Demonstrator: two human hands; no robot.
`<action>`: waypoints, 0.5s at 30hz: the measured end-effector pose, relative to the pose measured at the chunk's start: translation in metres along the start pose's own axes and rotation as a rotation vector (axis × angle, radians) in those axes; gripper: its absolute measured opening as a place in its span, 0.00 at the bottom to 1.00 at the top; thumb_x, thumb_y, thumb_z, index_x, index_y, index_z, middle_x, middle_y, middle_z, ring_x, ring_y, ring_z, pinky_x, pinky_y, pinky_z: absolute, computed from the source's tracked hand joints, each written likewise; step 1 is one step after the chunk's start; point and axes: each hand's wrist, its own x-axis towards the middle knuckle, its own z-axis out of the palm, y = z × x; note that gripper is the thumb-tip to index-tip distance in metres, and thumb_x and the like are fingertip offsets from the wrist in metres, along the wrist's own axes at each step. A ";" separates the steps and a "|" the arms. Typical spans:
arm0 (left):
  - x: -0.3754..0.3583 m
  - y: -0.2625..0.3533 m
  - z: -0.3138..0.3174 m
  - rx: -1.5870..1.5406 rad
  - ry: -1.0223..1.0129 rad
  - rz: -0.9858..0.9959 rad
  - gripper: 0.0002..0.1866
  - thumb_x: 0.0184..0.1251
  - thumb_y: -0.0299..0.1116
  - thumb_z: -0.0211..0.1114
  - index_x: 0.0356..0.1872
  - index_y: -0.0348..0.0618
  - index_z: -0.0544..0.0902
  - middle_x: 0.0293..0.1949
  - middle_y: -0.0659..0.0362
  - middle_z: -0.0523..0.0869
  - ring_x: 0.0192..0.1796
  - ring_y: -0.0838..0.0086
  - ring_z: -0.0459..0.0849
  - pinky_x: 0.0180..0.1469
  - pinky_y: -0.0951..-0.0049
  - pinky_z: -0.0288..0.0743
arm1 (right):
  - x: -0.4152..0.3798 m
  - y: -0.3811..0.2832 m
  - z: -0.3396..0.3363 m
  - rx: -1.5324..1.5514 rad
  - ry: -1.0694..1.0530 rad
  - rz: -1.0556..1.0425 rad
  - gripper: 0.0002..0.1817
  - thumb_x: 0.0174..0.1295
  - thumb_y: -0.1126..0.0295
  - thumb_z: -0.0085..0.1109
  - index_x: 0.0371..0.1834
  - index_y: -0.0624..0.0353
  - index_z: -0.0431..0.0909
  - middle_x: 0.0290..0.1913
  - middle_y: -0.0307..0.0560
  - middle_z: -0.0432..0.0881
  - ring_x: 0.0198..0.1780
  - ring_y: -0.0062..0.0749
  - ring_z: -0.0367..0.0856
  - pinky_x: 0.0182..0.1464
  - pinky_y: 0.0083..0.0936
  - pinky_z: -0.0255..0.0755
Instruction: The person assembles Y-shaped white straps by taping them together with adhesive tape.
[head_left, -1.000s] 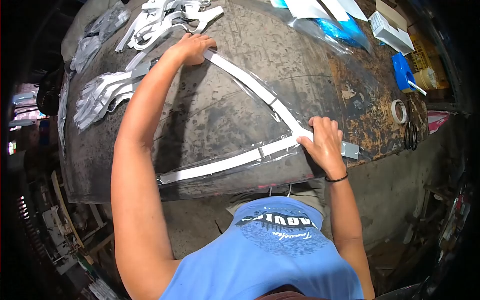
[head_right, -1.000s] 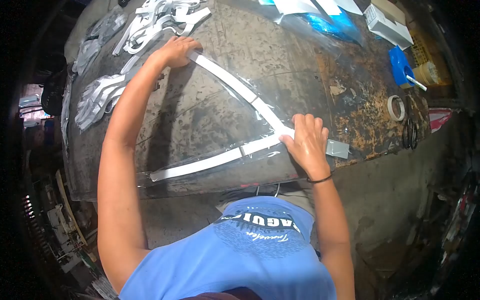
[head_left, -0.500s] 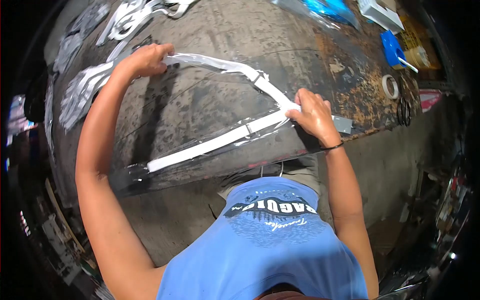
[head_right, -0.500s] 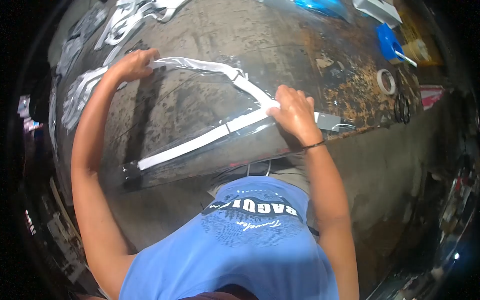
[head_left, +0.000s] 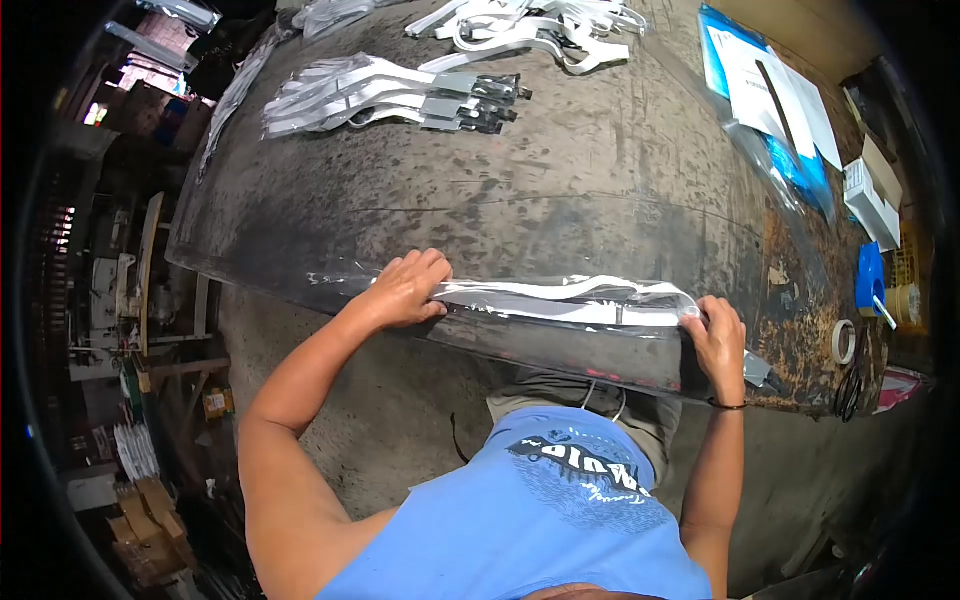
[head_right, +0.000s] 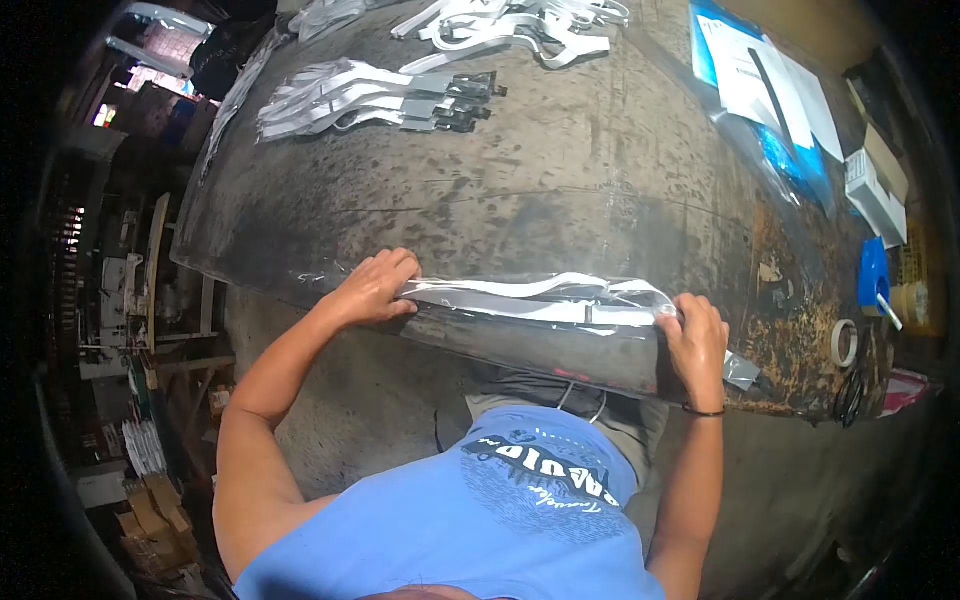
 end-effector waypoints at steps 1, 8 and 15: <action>-0.002 -0.002 0.004 0.007 0.022 -0.014 0.22 0.55 0.34 0.73 0.49 0.45 0.75 0.48 0.55 0.76 0.56 0.57 0.74 0.56 0.58 0.68 | 0.000 -0.001 0.000 -0.004 -0.001 -0.004 0.11 0.57 0.62 0.62 0.37 0.57 0.77 0.35 0.47 0.77 0.43 0.47 0.76 0.45 0.41 0.64; 0.009 -0.011 -0.008 0.163 -0.074 0.011 0.16 0.52 0.34 0.72 0.40 0.43 0.77 0.44 0.54 0.79 0.53 0.58 0.76 0.49 0.57 0.66 | -0.004 0.004 0.005 -0.005 0.117 -0.090 0.10 0.56 0.64 0.65 0.38 0.55 0.79 0.36 0.47 0.77 0.43 0.46 0.76 0.44 0.40 0.65; 0.028 -0.015 -0.013 0.075 -0.050 0.050 0.13 0.50 0.28 0.67 0.39 0.44 0.76 0.36 0.49 0.83 0.44 0.49 0.81 0.46 0.50 0.71 | 0.000 0.008 0.004 -0.002 0.196 -0.090 0.10 0.56 0.65 0.65 0.39 0.53 0.80 0.35 0.44 0.77 0.42 0.44 0.75 0.45 0.38 0.64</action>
